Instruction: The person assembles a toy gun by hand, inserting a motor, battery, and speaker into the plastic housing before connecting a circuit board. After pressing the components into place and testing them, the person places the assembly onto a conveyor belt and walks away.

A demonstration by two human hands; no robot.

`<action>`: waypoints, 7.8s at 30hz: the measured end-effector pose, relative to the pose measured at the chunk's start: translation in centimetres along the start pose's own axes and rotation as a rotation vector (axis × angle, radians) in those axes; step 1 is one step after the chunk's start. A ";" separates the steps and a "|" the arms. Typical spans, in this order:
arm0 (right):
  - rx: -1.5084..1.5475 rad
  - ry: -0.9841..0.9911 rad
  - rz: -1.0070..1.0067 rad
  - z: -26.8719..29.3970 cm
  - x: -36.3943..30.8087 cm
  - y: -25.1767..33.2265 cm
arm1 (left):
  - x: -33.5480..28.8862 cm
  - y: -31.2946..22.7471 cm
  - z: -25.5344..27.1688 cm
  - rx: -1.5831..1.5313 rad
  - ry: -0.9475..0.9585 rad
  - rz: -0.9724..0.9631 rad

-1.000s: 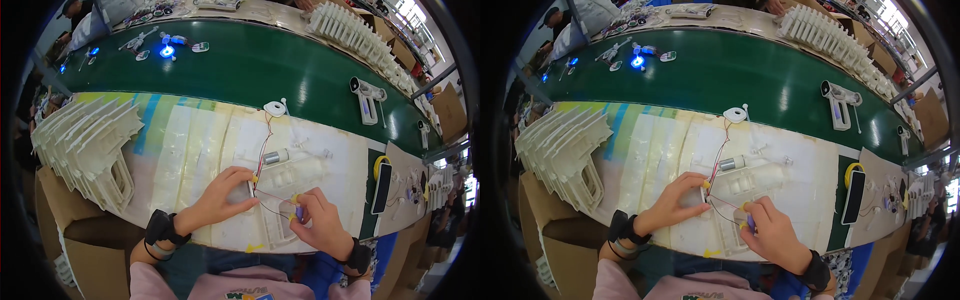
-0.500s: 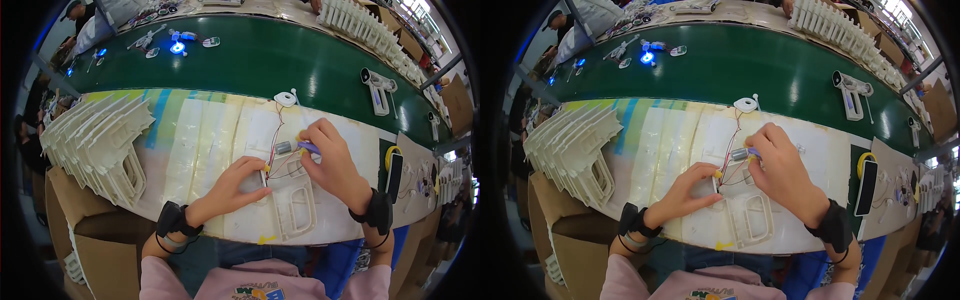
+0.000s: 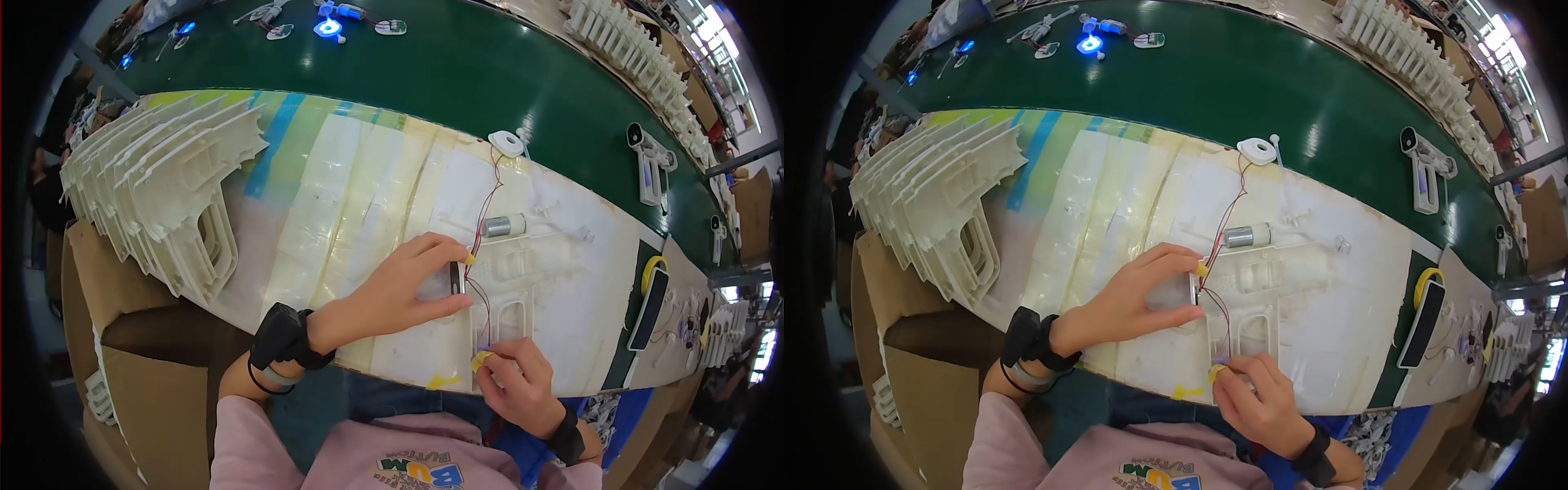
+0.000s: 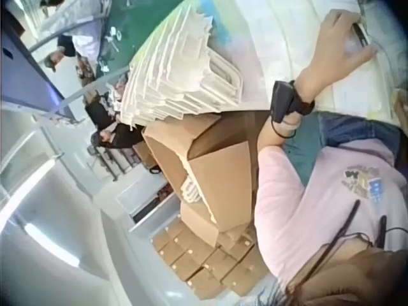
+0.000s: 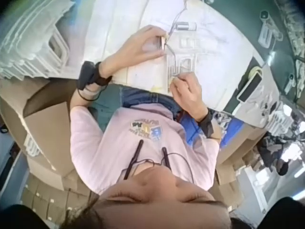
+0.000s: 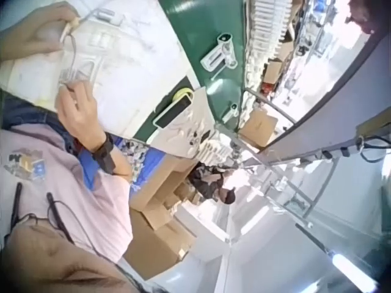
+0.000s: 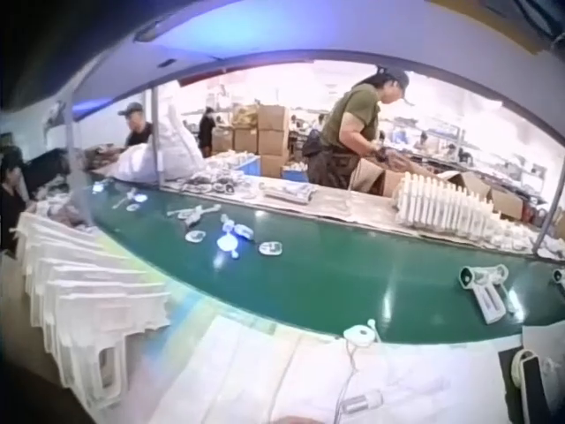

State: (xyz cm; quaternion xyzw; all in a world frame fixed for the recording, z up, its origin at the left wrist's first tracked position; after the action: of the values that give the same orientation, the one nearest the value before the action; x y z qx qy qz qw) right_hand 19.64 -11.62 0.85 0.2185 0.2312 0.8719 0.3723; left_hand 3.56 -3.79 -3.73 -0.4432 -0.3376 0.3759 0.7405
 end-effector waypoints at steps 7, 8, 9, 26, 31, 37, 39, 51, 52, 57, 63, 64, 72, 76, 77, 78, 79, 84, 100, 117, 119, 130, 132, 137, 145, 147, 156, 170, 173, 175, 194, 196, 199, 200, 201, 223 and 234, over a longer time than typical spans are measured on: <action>-0.024 0.080 -0.308 0.2 0.1 -1.5 | 0.3 -0.7 0.0 0.018 0.008 -0.009; -0.046 0.112 -0.314 0.2 0.3 -1.6 | 0.3 -0.7 0.0 0.028 0.006 -0.002; -0.058 0.105 -0.315 0.5 0.5 -1.6 | 0.3 -0.8 0.0 0.039 0.003 0.004; -0.091 0.486 -0.171 3.5 11.4 -9.8 | 0.1 0.1 0.5 -0.073 -0.017 0.059; -0.041 0.537 -0.320 5.2 8.9 -8.8 | -0.7 0.0 0.9 -0.056 -0.038 0.075; -0.278 0.295 0.206 3.2 5.8 -5.8 | -0.3 -0.7 1.2 0.025 -0.006 0.098; -0.241 0.227 0.199 4.2 7.2 -5.8 | -0.4 -0.5 1.3 -0.005 0.004 0.088; -0.272 0.281 -0.618 3.1 24.8 -20.2 | -0.3 -0.2 0.4 -0.022 0.013 0.063; -0.304 0.284 -0.602 3.1 25.0 -20.0 | -0.4 -0.1 0.2 -0.039 0.014 0.081; -0.294 0.369 -0.582 6.3 23.6 -16.5 | 0.1 -0.9 0.3 -0.017 0.063 0.087; 0.164 -0.273 0.257 10.8 11.1 -3.0 | 0.5 1.7 4.4 -0.284 -0.312 0.187; 0.018 -0.313 0.320 10.4 8.4 -0.4 | 1.7 0.2 5.8 -0.159 -0.438 0.129; 0.267 -0.372 0.261 3.6 -1.4 0.5 | 13.4 -7.7 -7.8 0.690 0.114 -0.217; 0.385 -0.388 0.080 2.9 -3.5 -2.1 | 13.4 -7.2 -10.3 0.969 0.226 -0.221; 0.421 -0.370 -0.007 2.7 -3.9 -2.9 | 13.1 -7.1 -10.3 0.976 0.236 -0.222; 0.428 -0.378 -0.008 2.9 -4.2 -3.1 | 12.8 -6.9 -9.4 0.897 0.170 -0.195; 0.457 -0.357 -0.112 2.7 -4.3 -4.1 | 12.8 -7.0 -8.5 0.817 0.106 -0.171; 0.658 -0.400 -0.288 2.3 -4.9 -6.1 | 11.0 -8.5 -1.6 0.242 -0.428 -0.145; 0.683 -0.768 -0.606 6.0 -7.7 -11.6 | 14.7 -7.1 -8.2 -0.190 0.597 0.220; 0.077 -0.468 -0.425 11.2 -3.4 -14.0 | 15.5 -3.0 -12.1 0.324 0.213 0.025; 0.021 -0.506 -0.357 11.7 -3.0 -13.7 | 15.5 -2.6 -11.8 0.281 0.182 0.038; 0.038 -0.415 -0.258 11.7 -0.7 -14.6 | 15.5 -2.7 -10.9 0.215 0.070 0.051; 0.021 -0.414 -0.245 11.7 -0.4 -14.6 | 15.5 -2.9 -10.6 0.233 0.062 0.047; 0.043 -0.304 -0.246 11.1 0.4 -14.7 | 15.4 -2.2 -11.1 0.335 0.119 0.058; 0.086 -0.162 -0.303 11.1 1.2 -14.3 | 15.2 -1.4 -11.2 0.452 0.113 0.064; 0.076 -0.163 -0.307 11.1 1.0 -14.7 | 15.3 -0.8 -11.6 0.414 0.167 0.087; 0.193 -0.110 -0.384 9.9 0.1 -15.5 | 15.0 -2.5 -11.5 0.567 0.237 0.096; -0.195 -0.049 -0.386 6.2 2.9 -8.0 | 7.6 -5.3 -2.1 0.489 0.255 0.014; -0.195 0.046 -0.435 4.3 2.7 -8.3 | 6.3 -5.4 -4.1 0.549 0.062 -0.130; 0.126 0.015 -0.524 4.5 1.7 -9.6 | 6.9 -5.1 -4.9 0.588 0.081 -0.120; 0.773 0.141 -0.674 7.3 -0.7 -12.6 | 7.8 -5.4 -7.3 0.542 0.139 -0.281; 0.786 0.153 -0.674 7.4 -1.0 -12.8 | 8.0 -5.6 -7.6 0.553 0.163 -0.284; 0.790 0.172 -0.670 7.5 -1.0 -13.1 | 8.3 -6.1 -7.8 0.579 0.146 -0.313; 0.782 0.186 -0.662 7.4 -1.0 -13.1 | 8.2 -6.3 -7.7 0.594 0.101 -0.335; 0.790 0.179 -0.667 7.4 -1.0 -13.3 | 8.2 -6.3 -7.8 0.594 0.112 -0.336; 0.602 0.002 -0.614 7.1 -3.1 -13.4 | 8.7 -7.2 -9.1 0.837 0.255 -0.447; 0.535 -0.057 -0.590 7.2 -3.5 -13.8 | 9.8 -6.2 -7.7 0.402 0.173 -0.141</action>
State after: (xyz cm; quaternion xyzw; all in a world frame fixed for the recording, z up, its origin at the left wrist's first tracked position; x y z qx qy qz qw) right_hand 33.35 -4.01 -1.89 0.2562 0.4925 0.6300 0.5431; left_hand 16.36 -0.55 0.59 -0.2926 -0.2216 0.3434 0.8645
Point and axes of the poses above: each hand's wrist, its own x-axis towards the middle knuckle, its own z-axis out of the back of the hand, y = z × x, the point moved 8 cm from there along x, towards the middle knuckle, and after that the axes turned 7 degrees about y, right-handed, at the moved point
